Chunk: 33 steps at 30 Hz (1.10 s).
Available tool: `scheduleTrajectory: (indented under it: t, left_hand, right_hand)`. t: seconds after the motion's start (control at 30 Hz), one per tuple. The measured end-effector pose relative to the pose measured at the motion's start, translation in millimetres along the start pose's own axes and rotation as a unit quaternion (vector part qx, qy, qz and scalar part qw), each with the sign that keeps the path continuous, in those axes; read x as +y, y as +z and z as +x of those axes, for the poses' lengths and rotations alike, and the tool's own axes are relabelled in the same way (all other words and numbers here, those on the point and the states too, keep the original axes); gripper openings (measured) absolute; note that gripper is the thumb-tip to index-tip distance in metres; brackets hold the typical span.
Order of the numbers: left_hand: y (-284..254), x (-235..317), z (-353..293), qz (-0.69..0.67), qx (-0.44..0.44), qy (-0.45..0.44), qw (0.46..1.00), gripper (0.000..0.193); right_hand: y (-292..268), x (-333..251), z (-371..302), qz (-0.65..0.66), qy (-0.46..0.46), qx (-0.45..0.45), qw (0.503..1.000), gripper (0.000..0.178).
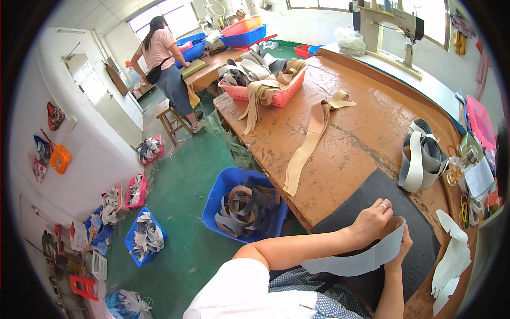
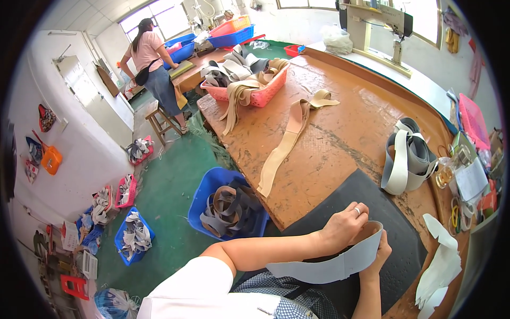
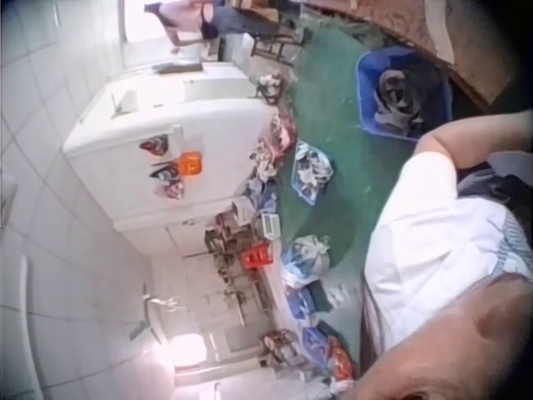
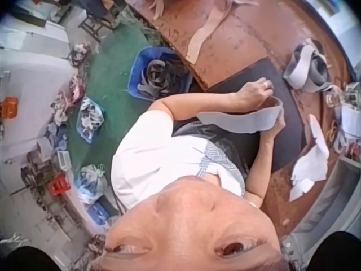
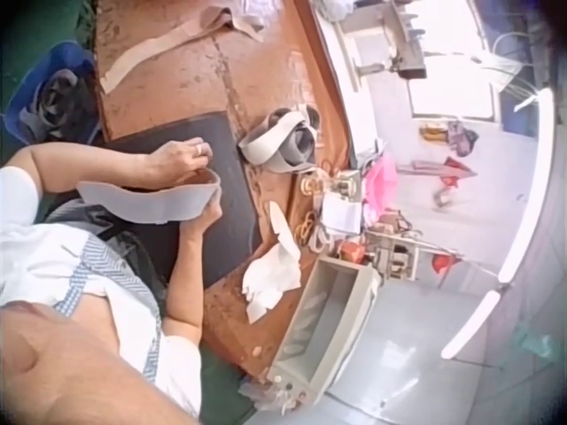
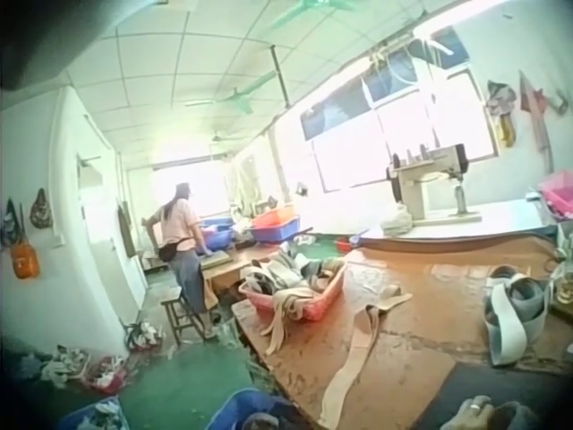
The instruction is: Assembling shoe upper parts by attaching lining materials at a workbench.
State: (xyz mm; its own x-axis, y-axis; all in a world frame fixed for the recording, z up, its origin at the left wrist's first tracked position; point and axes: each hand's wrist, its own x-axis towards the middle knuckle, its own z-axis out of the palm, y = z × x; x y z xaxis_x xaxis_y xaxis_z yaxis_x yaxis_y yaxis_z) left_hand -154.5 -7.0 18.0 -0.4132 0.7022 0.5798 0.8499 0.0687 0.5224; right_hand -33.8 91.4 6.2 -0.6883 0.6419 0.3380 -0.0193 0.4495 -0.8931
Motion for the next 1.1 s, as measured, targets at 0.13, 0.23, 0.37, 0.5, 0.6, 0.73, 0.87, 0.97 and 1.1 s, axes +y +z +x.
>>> scheduleTrajectory:
  t: [0.13,0.23,0.37,0.5,0.6,0.73,0.87,0.97,1.1]
  left_hand:
    - [9,-2,-2,0.149,0.089,0.143,0.974,0.012]
    - [18,-6,-11,0.192,0.057,0.167,0.965,0.011]
    - [26,-9,-17,0.199,0.047,0.141,0.969,0.008]
    - [19,-7,-9,0.164,0.071,0.102,0.979,0.009]
    - [7,-4,-4,0.110,0.039,0.032,0.993,0.011]
    - [14,-8,-5,0.121,0.042,0.060,0.990,0.012]
    - [12,-5,-3,0.123,0.079,0.081,0.986,0.012]
    - [12,-6,-5,0.145,0.096,0.104,0.979,0.014]
    - [12,-11,-12,0.192,0.020,0.100,0.976,0.015]
  right_hand:
    - [4,1,-1,-0.006,-0.012,-0.008,1.000,0.016]
    - [6,-6,0,-0.018,-0.010,-0.008,1.000,0.016]
    - [7,-9,1,-0.034,-0.007,-0.020,0.999,0.017]
    - [7,-7,-1,-0.029,-0.024,-0.005,0.999,0.016]
    - [6,-6,-1,-0.011,0.000,-0.015,1.000,0.015]
    - [7,-2,-2,-0.014,-0.017,-0.013,1.000,0.015]
    - [7,-3,-1,-0.006,-0.010,-0.005,1.000,0.015]
    - [4,2,-1,-0.010,-0.007,-0.020,1.000,0.016]
    - [4,-1,0,-0.006,0.006,-0.014,1.000,0.015]
